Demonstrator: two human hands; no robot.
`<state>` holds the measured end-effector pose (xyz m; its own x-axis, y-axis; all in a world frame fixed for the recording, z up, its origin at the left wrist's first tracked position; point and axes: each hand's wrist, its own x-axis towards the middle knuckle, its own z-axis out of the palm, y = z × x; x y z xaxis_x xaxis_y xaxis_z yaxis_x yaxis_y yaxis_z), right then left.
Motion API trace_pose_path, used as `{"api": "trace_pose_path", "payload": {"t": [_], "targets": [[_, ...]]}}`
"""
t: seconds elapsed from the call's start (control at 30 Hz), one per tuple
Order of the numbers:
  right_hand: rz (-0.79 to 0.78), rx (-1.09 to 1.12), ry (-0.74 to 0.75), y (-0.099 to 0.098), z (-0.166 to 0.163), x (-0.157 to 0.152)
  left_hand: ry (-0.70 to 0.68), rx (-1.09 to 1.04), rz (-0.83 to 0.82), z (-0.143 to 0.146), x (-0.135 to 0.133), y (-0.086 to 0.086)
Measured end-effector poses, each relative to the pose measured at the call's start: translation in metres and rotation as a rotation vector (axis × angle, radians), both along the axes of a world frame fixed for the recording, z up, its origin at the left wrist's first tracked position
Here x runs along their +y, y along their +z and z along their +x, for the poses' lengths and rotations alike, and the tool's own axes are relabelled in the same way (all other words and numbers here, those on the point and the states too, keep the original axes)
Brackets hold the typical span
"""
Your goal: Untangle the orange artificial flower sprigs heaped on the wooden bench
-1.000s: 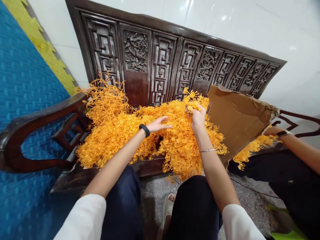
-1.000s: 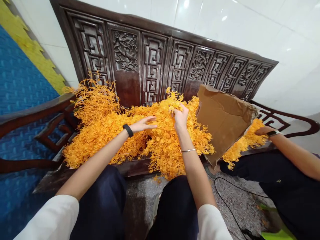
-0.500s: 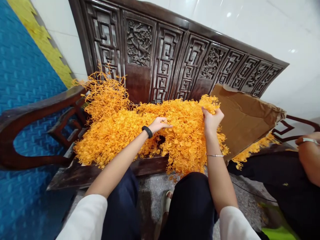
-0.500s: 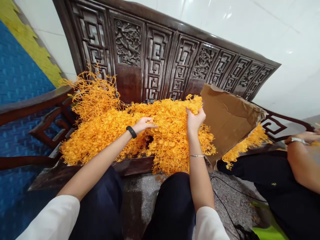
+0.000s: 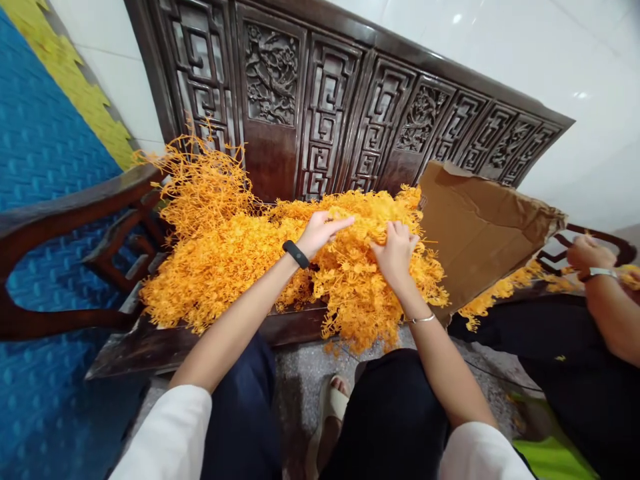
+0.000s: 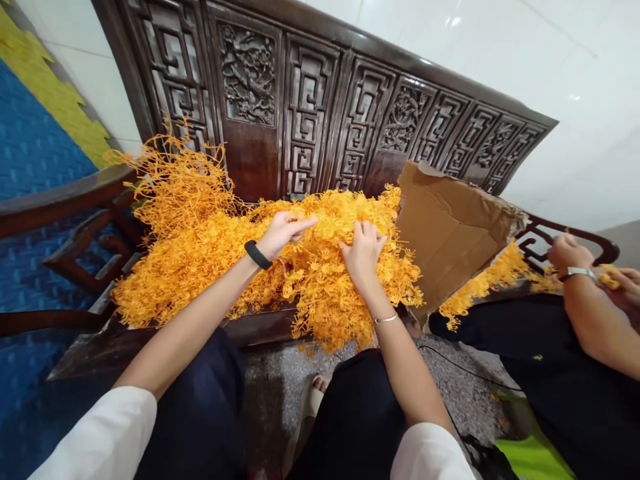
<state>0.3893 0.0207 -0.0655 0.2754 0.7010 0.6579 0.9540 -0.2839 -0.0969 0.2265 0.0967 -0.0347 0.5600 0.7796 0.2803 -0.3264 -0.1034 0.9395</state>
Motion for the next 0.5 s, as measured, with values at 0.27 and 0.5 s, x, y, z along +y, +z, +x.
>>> {"api": "trace_pose_path", "payload": {"t": [0.27, 0.5], "targets": [[0.029, 0.001, -0.15, -0.001, 0.028, 0.008, 0.018, -0.189, 0.026, 0.001, -0.009, 0.014], [0.037, 0.021, -0.163, 0.003, 0.039, 0.023, 0.08, -0.31, 0.006, -0.015, -0.02, 0.008]]}}
